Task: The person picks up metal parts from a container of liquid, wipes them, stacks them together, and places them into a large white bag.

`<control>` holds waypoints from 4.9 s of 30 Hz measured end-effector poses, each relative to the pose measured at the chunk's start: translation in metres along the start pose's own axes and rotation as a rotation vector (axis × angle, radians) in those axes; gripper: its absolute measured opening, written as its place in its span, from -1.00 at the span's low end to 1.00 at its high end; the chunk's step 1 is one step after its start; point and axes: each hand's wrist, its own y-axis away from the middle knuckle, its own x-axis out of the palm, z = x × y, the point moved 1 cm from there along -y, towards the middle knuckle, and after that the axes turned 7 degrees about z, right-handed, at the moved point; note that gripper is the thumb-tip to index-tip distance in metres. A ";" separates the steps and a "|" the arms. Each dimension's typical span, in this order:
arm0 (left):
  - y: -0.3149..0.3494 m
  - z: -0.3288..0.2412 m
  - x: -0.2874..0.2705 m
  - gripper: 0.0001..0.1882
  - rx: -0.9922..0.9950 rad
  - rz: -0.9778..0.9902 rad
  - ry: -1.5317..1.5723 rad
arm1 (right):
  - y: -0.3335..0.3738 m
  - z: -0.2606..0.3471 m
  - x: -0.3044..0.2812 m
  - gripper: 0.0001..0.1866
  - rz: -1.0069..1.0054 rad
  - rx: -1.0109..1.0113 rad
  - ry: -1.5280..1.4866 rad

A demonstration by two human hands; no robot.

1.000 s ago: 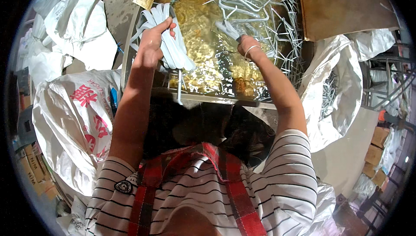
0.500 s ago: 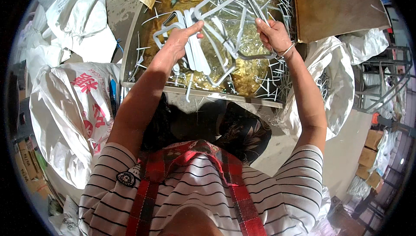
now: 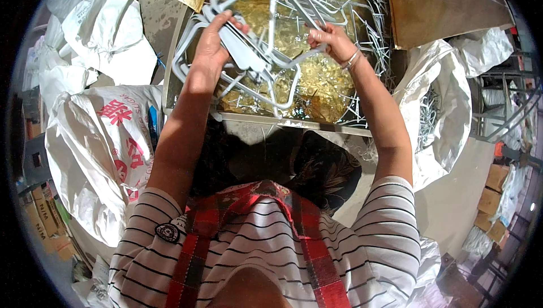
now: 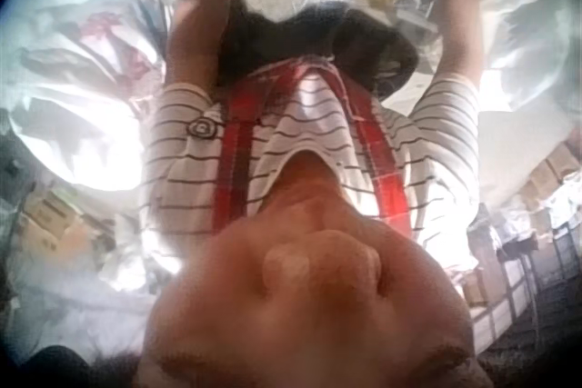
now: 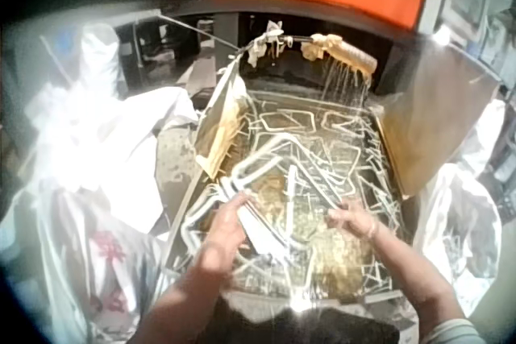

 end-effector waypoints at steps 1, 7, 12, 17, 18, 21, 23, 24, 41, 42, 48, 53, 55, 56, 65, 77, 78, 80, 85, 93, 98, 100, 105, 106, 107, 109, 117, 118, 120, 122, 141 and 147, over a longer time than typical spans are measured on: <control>-0.001 -0.005 -0.002 -0.82 0.045 0.005 0.105 | 0.004 -0.008 0.003 -0.54 0.009 -0.009 -0.073; -0.007 -0.016 -0.012 -0.80 0.161 -0.068 0.121 | -0.003 -0.039 0.013 -0.86 -0.329 -0.045 -0.308; -0.002 -0.043 -0.020 -0.80 0.248 -0.059 0.242 | 0.044 -0.041 -0.048 -0.89 -0.488 0.131 -0.173; -0.001 -0.036 -0.013 -0.81 0.118 0.080 0.311 | 0.003 -0.056 -0.004 -0.83 -0.106 0.317 -0.144; -0.003 -0.033 -0.015 -0.80 0.094 0.111 0.303 | -0.003 -0.058 0.010 -0.82 -0.064 0.287 -0.123; -0.006 -0.030 -0.014 -0.78 0.009 0.204 0.320 | -0.012 -0.057 0.025 -0.79 -0.031 0.251 -0.017; -0.005 -0.036 -0.012 -0.80 0.121 0.087 0.269 | -0.012 -0.066 0.006 -0.77 -0.116 0.261 0.180; 0.001 -0.047 -0.015 -0.80 0.207 -0.007 0.278 | -0.009 -0.060 -0.006 -0.74 -0.212 0.324 0.479; 0.022 0.015 0.032 -0.67 0.028 0.180 -0.769 | 0.012 0.090 0.068 -0.70 0.066 -0.358 1.857; 0.021 0.020 0.031 -0.67 0.053 0.257 -0.707 | 0.005 0.094 0.075 -0.70 0.049 -0.418 1.779; 0.024 0.017 0.034 -0.69 -0.090 0.402 -0.486 | -0.023 0.104 0.088 -0.62 0.011 -0.506 1.648; 0.017 0.001 0.021 -0.72 -0.031 0.152 -0.375 | -0.014 0.107 0.097 -0.48 -0.318 -0.536 1.335; 0.012 -0.007 0.018 -0.72 -0.064 0.128 -0.272 | -0.002 0.095 0.081 -0.09 0.053 -0.123 1.222; 0.007 -0.005 0.018 -0.71 -0.075 0.128 -0.209 | 0.003 0.078 0.083 -0.06 0.151 -0.085 1.310; -0.007 -0.016 -0.001 -0.67 0.077 0.009 0.181 | -0.005 0.027 0.117 0.08 0.370 0.068 1.525; -0.003 -0.018 0.003 -0.68 0.389 -0.172 0.013 | -0.004 0.046 0.133 -0.78 0.405 0.293 1.961; -0.007 -0.015 0.005 -0.68 0.497 -0.143 0.010 | 0.002 0.046 0.134 -0.79 0.442 0.236 1.997; -0.007 -0.008 0.008 -0.66 0.567 -0.153 -0.108 | 0.012 0.043 0.139 -0.83 0.314 0.196 1.802; -0.015 -0.034 -0.020 -0.65 0.310 -0.188 0.290 | 0.047 0.091 0.098 -0.87 0.130 0.179 -0.236; -0.010 -0.017 -0.018 -0.71 0.222 -0.190 0.446 | 0.001 0.017 0.152 -0.79 -0.426 0.139 0.422; -0.024 -0.006 -0.027 -0.70 0.216 -0.154 0.473 | -0.039 -0.007 0.175 -0.89 -0.188 -0.013 -0.123; -0.015 -0.009 -0.004 -0.68 0.190 -0.209 0.355 | -0.027 -0.002 0.154 -0.88 -0.138 0.144 0.110; -0.021 -0.028 -0.034 -0.60 0.383 -0.236 -0.040 | 0.064 0.044 0.118 -0.86 -0.202 0.210 1.647; -0.019 -0.031 -0.036 -0.58 0.442 -0.278 -0.149 | 0.092 0.064 0.109 -0.69 -0.362 -0.005 1.694; -0.015 -0.027 -0.025 -0.57 0.460 -0.206 -0.193 | 0.123 0.071 0.083 -0.66 -0.547 -0.245 1.616; 0.002 -0.025 0.001 -0.56 0.522 -0.076 -0.285 | 0.177 0.082 0.032 -0.68 -0.963 -0.259 1.614; 0.031 0.008 0.037 -0.60 0.302 0.187 -0.771 | 0.202 0.081 -0.051 -0.16 -1.037 0.331 1.358; 0.032 0.013 0.031 -0.58 0.304 0.245 -0.839 | 0.172 0.081 -0.024 -0.05 -0.850 0.248 0.746; 0.036 0.017 0.036 -0.53 0.363 0.388 -0.946 | 0.108 0.071 0.007 0.12 -0.495 0.150 -0.172; 0.041 0.028 0.037 -0.47 0.334 0.488 -1.001 | 0.055 0.063 0.043 0.14 -0.323 0.200 -0.406; 0.028 0.024 0.030 -0.64 -0.061 0.419 -0.382 | 0.061 0.020 0.027 -0.73 -0.234 -0.046 -0.598; 0.011 0.009 0.008 -0.34 -0.212 0.113 -0.148 | 0.080 0.052 0.084 -0.72 -0.383 -0.169 0.161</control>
